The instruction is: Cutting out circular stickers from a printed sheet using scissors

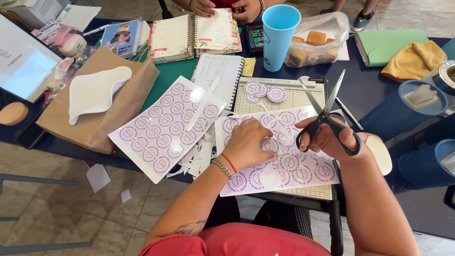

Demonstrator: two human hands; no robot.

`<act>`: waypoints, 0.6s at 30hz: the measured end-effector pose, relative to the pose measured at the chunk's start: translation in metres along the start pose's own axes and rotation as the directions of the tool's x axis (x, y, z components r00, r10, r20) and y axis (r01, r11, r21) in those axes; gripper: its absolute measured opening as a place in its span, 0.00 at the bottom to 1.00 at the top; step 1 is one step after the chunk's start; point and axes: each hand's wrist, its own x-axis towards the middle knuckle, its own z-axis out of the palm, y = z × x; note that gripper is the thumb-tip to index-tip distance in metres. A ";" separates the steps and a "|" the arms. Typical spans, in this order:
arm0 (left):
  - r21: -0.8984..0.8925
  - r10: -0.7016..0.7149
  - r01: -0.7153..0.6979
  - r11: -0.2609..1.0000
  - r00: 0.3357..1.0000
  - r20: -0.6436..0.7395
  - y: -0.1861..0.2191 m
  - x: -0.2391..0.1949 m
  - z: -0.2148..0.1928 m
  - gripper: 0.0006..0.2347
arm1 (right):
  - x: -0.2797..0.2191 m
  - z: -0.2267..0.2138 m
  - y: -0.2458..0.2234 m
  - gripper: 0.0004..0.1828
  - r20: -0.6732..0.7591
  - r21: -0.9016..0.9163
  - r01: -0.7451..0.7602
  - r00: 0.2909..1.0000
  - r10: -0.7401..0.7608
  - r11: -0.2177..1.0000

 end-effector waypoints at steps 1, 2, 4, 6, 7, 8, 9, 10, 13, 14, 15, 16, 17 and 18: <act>0.023 -0.007 0.006 1.000 0.999 0.040 -0.001 0.000 0.002 0.26 | 0.000 0.000 -0.001 0.61 -0.021 -0.013 -0.005 1.000 0.005 1.000; 0.022 -0.006 0.005 1.000 0.999 0.039 -0.002 0.002 0.004 0.26 | -0.001 -0.002 0.001 0.61 -0.020 -0.015 -0.006 1.000 0.005 1.000; 0.014 -0.042 0.042 0.999 0.998 0.042 -0.004 0.004 0.006 0.25 | 0.000 -0.005 0.004 0.59 -0.041 -0.018 -0.013 0.999 0.012 1.000; -0.011 -0.048 0.049 0.999 0.998 0.043 -0.003 0.004 0.001 0.24 | 0.000 -0.006 0.007 0.58 -0.043 -0.018 -0.019 0.999 0.018 1.000; -0.036 -0.053 0.054 0.998 0.998 0.045 -0.002 0.005 -0.001 0.22 | 0.000 -0.007 0.008 0.58 -0.046 -0.017 -0.023 0.999 0.022 1.000; -0.038 -0.053 0.055 0.998 0.998 0.047 -0.003 0.006 0.000 0.22 | 0.001 -0.005 0.007 0.58 -0.048 -0.017 -0.026 0.999 0.025 1.000; -0.066 -0.045 0.047 0.997 0.998 0.032 -0.004 0.007 0.001 0.20 | 0.002 -0.004 0.006 0.57 -0.047 -0.020 -0.025 0.999 0.024 0.999; -0.094 -0.039 0.041 0.995 0.999 0.017 -0.005 0.008 0.003 0.18 | 0.002 -0.002 0.006 0.56 -0.045 -0.023 -0.025 0.999 0.024 0.999; -0.136 -0.036 0.030 0.990 0.998 -0.047 -0.012 0.009 0.007 0.14 | 0.000 -0.006 0.008 0.57 -0.072 -0.027 -0.031 0.997 0.029 0.999; -0.138 -0.040 0.033 0.990 0.998 -0.046 -0.011 0.007 0.002 0.14 | 0.001 -0.004 0.007 0.57 -0.071 -0.025 -0.034 0.997 0.032 0.999; -0.249 -0.055 0.036 0.968 0.996 -0.068 -0.009 0.005 -0.003 0.13 | 0.002 -0.003 0.006 0.56 -0.111 -0.063 -0.038 0.993 0.031 0.997; -0.355 -0.070 0.034 0.934 0.993 -0.090 -0.008 0.004 -0.008 0.12 | 0.004 -0.001 0.004 0.55 -0.149 -0.103 -0.041 0.988 0.025 0.994; -0.355 -0.072 0.034 0.934 0.993 -0.092 -0.010 0.003 -0.004 0.12 | 0.005 0.002 0.005 0.55 -0.147 -0.104 -0.041 0.989 0.026 0.994; -0.526 -0.113 0.055 0.849 0.990 -0.079 -0.012 0.003 -0.002 0.12 | 0.007 0.005 0.004 0.47 -0.240 -0.213 -0.066 0.971 0.013 0.975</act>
